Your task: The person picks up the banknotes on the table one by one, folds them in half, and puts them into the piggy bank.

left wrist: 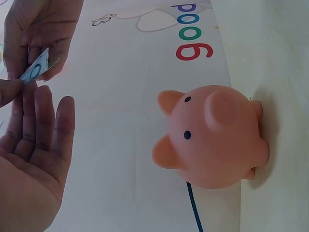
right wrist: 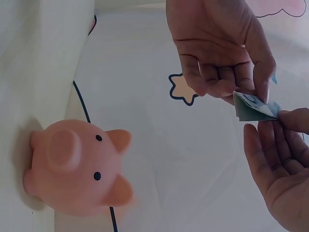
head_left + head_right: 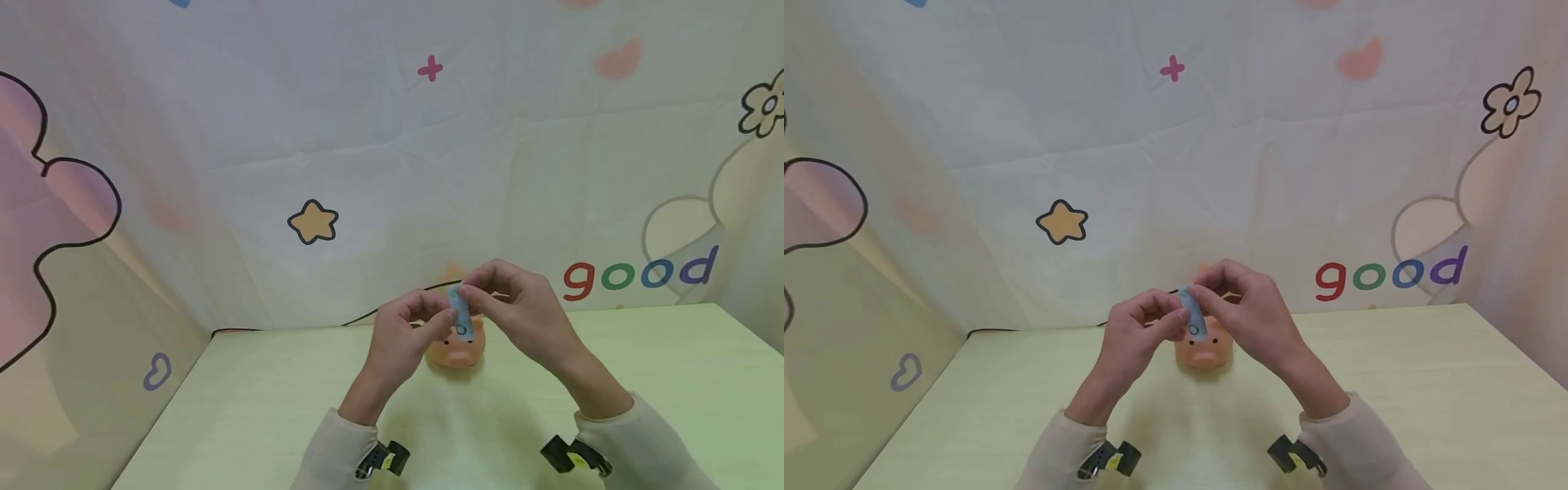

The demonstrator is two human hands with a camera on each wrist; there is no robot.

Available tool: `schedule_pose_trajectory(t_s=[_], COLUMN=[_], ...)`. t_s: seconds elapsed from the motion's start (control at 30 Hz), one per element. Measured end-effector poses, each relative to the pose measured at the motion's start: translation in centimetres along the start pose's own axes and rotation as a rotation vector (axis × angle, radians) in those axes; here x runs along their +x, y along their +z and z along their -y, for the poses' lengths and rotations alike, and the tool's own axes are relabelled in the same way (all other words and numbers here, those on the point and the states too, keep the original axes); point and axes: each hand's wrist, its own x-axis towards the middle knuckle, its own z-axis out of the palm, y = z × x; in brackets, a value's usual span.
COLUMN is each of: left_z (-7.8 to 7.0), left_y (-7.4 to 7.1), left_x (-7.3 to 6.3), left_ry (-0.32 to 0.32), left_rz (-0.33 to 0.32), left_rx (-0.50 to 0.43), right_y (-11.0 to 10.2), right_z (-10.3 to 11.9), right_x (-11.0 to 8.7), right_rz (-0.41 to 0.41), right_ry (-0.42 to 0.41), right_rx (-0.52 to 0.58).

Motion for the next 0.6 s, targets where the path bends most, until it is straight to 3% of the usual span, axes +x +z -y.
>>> schedule_pose_trajectory(t_s=[0.2,0.6], left_z=[0.19,0.34], left_y=[-0.08,0.06], left_x=[0.11,0.13], left_ry=[-0.056,-0.034], left_rz=[0.027,0.038], left_rx=[-0.051,-0.036], right_y=[-0.15,-0.06], right_z=[0.01,0.03], right_x=[-0.03,-0.01], right_rz=[-0.004,-0.019], right_ry=[-0.011,-0.009], right_rx=[-0.001,0.001])
